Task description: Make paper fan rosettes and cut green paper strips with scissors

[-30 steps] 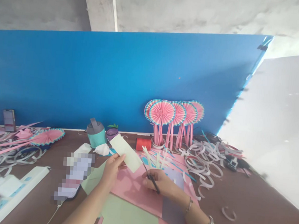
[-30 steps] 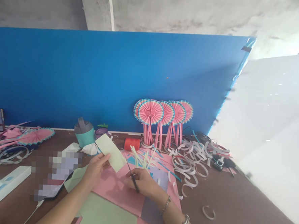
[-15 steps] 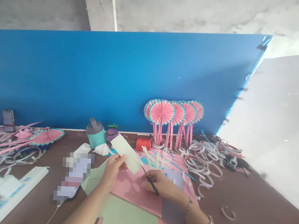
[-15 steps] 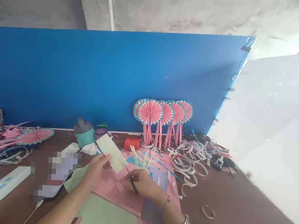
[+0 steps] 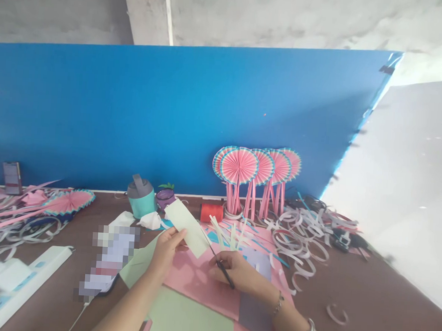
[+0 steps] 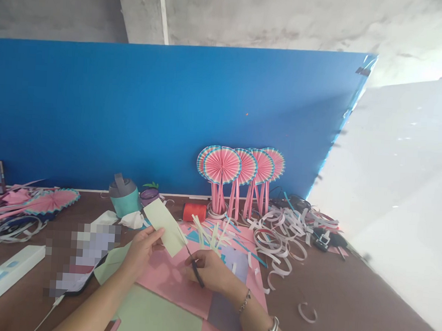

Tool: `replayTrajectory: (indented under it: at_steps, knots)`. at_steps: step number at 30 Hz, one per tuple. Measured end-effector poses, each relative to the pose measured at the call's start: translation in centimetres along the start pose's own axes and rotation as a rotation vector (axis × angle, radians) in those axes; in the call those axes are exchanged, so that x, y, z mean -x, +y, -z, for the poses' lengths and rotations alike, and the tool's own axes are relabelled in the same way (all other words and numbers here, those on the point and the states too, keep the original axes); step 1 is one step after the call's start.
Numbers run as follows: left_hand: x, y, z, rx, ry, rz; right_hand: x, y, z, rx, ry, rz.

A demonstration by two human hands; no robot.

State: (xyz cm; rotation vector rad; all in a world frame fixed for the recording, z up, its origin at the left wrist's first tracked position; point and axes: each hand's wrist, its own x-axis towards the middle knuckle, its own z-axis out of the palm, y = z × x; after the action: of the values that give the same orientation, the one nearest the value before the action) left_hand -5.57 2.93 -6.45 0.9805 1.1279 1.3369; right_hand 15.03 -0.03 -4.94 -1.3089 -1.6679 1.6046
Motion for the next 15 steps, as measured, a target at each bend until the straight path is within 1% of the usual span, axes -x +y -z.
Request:
replayTrajectory:
  at_steps: [10, 15]
  knots:
    - [-0.03, -0.18, 0.2, -0.006, -0.01, 0.005, 0.03, 0.27, 0.06, 0.002, 0.007, 0.017]
    - [-0.12, -0.11, 0.1, -0.004, 0.005, 0.006, -0.15, 0.52, 0.08, -0.01, -0.009, 0.019]
